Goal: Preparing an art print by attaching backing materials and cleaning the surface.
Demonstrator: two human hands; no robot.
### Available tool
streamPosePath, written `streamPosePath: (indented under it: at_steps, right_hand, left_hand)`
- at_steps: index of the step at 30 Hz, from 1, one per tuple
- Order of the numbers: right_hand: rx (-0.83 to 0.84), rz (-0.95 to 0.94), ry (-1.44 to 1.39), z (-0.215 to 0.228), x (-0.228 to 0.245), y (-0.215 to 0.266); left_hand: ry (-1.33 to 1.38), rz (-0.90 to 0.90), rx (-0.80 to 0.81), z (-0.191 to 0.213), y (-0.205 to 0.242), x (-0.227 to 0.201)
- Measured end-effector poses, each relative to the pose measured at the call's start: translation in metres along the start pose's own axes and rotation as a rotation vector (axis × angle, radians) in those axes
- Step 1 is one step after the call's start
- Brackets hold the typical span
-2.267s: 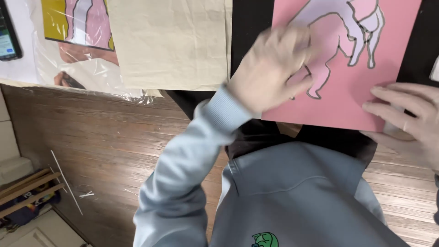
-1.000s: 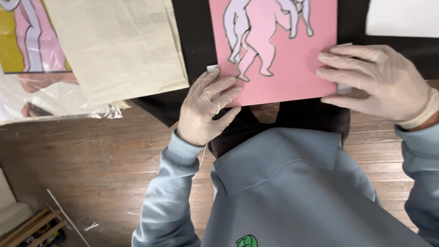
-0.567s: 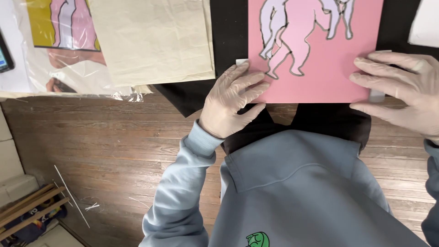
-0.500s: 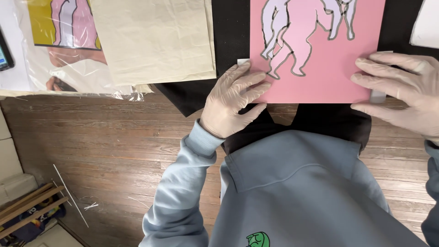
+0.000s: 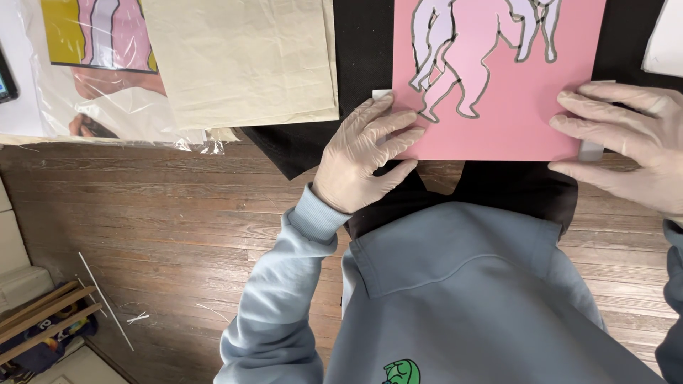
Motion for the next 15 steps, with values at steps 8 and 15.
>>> streamPosePath:
  at_steps: [8, 15]
  right_hand:
    - [-0.046, 0.033, 0.052, 0.019, 0.018, -0.007]
    - [-0.052, -0.023, 0.116, 0.025, 0.023, -0.006]
  left_hand:
    - [0.009, -0.022, 0.019, 0.003, -0.002, -0.001]
    - [-0.007, -0.021, 0.025, 0.004, -0.003, -0.001]
Point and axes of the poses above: each hand's wrist, its own y-axis away from the middle knuckle, its own z-axis out of the back of the hand, x = y × z, the point moved 8 cm from there along -y, towards the middle knuckle, and after that the axes turned 2 degrees about -z, right-handed, at the moved point
